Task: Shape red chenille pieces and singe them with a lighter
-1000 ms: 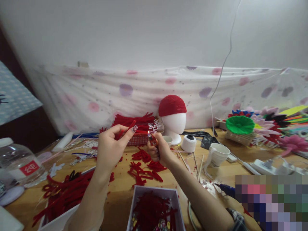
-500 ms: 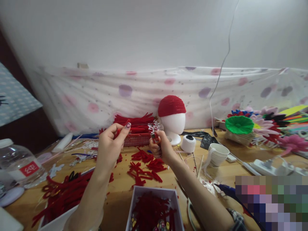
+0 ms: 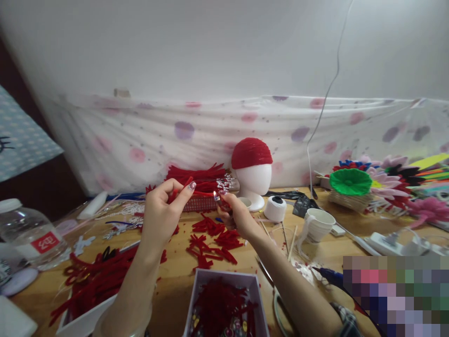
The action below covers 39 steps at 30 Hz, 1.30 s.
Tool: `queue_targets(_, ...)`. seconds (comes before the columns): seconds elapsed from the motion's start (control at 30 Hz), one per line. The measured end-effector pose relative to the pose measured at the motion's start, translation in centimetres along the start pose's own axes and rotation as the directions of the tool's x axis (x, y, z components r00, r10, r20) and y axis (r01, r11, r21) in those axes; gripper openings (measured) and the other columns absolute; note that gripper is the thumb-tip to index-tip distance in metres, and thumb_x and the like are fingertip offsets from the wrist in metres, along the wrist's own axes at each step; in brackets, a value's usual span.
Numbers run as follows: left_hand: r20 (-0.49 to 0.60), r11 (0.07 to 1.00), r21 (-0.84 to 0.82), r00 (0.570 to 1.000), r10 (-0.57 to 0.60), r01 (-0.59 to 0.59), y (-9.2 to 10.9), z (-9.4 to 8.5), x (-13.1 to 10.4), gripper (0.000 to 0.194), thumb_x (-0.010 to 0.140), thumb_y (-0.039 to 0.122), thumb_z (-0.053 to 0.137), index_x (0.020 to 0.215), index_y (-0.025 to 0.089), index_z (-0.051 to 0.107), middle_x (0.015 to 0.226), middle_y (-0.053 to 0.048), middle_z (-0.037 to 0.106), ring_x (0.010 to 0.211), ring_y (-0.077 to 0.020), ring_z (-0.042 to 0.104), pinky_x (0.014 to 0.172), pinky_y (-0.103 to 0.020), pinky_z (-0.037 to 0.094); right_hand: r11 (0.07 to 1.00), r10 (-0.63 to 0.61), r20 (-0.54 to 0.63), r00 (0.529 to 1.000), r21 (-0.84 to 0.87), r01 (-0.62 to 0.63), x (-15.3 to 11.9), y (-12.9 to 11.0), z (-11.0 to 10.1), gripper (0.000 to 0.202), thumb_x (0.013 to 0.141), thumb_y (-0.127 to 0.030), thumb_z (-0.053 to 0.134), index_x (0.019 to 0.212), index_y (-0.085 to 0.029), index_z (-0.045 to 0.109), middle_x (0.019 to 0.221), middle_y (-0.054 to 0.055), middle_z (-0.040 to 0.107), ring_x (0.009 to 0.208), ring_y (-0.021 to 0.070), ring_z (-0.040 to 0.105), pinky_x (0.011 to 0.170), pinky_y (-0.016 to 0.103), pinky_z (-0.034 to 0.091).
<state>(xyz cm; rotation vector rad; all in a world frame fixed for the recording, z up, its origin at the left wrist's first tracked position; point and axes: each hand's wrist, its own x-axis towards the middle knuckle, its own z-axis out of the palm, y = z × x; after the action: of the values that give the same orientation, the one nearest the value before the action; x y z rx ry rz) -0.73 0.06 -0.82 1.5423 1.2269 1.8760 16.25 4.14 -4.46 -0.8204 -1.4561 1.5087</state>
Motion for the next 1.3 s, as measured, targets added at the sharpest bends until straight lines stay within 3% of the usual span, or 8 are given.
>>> queue_targets(0.17,0.056,0.922,-0.312,0.973,-0.223,0.229,0.4,0.9,0.0,0.031,0.077,0.027,0.072,0.056,0.018,0.051,0.041,0.009,0.032,0.035,-0.0038,0.024,0.036,-0.018,0.017,0.976,-0.052,0.023,0.998,0.214,0.046,0.4,-0.2,0.2,0.060,0.070,-0.077,0.054,0.055,-0.021,0.044,0.047,-0.009,0.023,0.039,0.0049,0.013,0.036,0.021,0.010)
queue_targets(0.33,0.352,0.476,-0.595,0.742,-0.570,0.648,0.5,3.5,-0.6,0.027,0.090,0.023,0.057,0.064,0.017,0.050,0.041,0.012,0.027,0.030,-0.0019,0.014,0.032,-0.016,0.010,0.902,-0.379,-0.151,0.913,0.161,0.401,0.4,0.7,1.1,0.043,0.068,-0.047,0.083,0.096,-0.018,0.067,0.052,-0.011,0.034,0.042,0.0054,0.024,0.039,0.019,0.020)
queue_targets(0.43,0.439,0.390,-0.584,0.682,-0.585,0.712,0.3,4.9,-1.5,0.016,0.089,0.021,0.058,0.073,0.016,0.055,0.042,0.012,0.030,0.030,-0.0014,0.015,0.032,-0.013,0.011,0.904,-0.380,-0.222,0.898,0.118,0.411,0.2,1.1,1.6,0.036,0.072,-0.044,0.081,0.089,-0.016,0.068,0.052,-0.008,0.041,0.043,0.0054,0.028,0.039,0.020,0.021)
queue_targets(0.57,0.448,0.437,-0.556,0.698,-0.559,0.707,-0.6,5.6,-2.2,0.026,0.079,0.023,0.067,0.066,0.019,0.045,0.042,0.011,0.035,0.029,-0.0012,0.019,0.032,-0.014,0.011,0.909,-0.343,-0.224,0.912,0.165,0.383,0.2,0.8,1.3,0.040,0.072,-0.047,0.080,0.063,-0.016,0.057,0.045,-0.007,0.041,0.040,0.0047,0.026,0.038,0.021,0.019)
queue_targets(0.8,0.304,0.579,-0.643,0.861,-0.409,0.502,-0.7,4.2,-1.0,0.023,0.058,0.012,0.062,0.075,0.019,0.049,0.054,0.009,0.051,0.033,-0.0006,0.025,0.034,-0.014,0.016,0.955,-0.243,-0.025,0.970,0.167,0.244,-0.6,-1.0,0.0,0.049,0.065,-0.049,0.086,0.055,-0.017,0.050,0.041,-0.008,0.035,0.038,0.0033,0.022,0.038,0.022,0.013)
queue_targets(0.93,0.451,0.632,-0.498,0.800,-0.395,0.593,0.1,3.1,-0.8,0.024,0.058,0.024,0.069,0.076,0.018,0.055,0.045,0.014,0.031,0.034,-0.0008,0.016,0.034,-0.014,0.011,0.967,-0.195,0.038,0.980,0.174,0.186,-1.1,-1.7,0.3,0.059,0.060,-0.052,0.088,0.050,-0.019,0.040,0.041,-0.011,0.027,0.038,0.0024,0.018,0.037,0.022,0.010)
queue_targets(1.2,0.591,0.676,-0.319,0.697,-0.406,0.664,-0.6,2.3,-0.7,0.038,0.056,0.038,0.086,0.073,0.016,0.059,0.044,0.015,0.026,0.037,0.0005,0.012,0.034,-0.013,0.010,0.984,-0.056,0.134,0.989,0.176,0.032,-1.5,-2.0,0.3,0.056,0.056,-0.049,0.091,0.060,-0.020,0.043,0.045,-0.013,0.025,0.041,0.0024,0.013,0.038,0.022,0.007)
queue_targets(1.3,0.545,0.689,-0.360,0.741,-0.392,0.629,-0.5,2.1,-0.5,0.042,0.051,0.036,0.091,0.075,0.015,0.063,0.044,0.014,0.031,0.037,0.0007,0.015,0.033,-0.013,0.012,0.969,-0.033,0.167,0.985,0.249,-0.009,-1.3,-2.0,0.2,0.056,0.058,-0.061,0.085,0.065,-0.019,0.048,0.045,-0.014,0.022,0.041,0.0031,0.009,0.037,0.020,0.007)
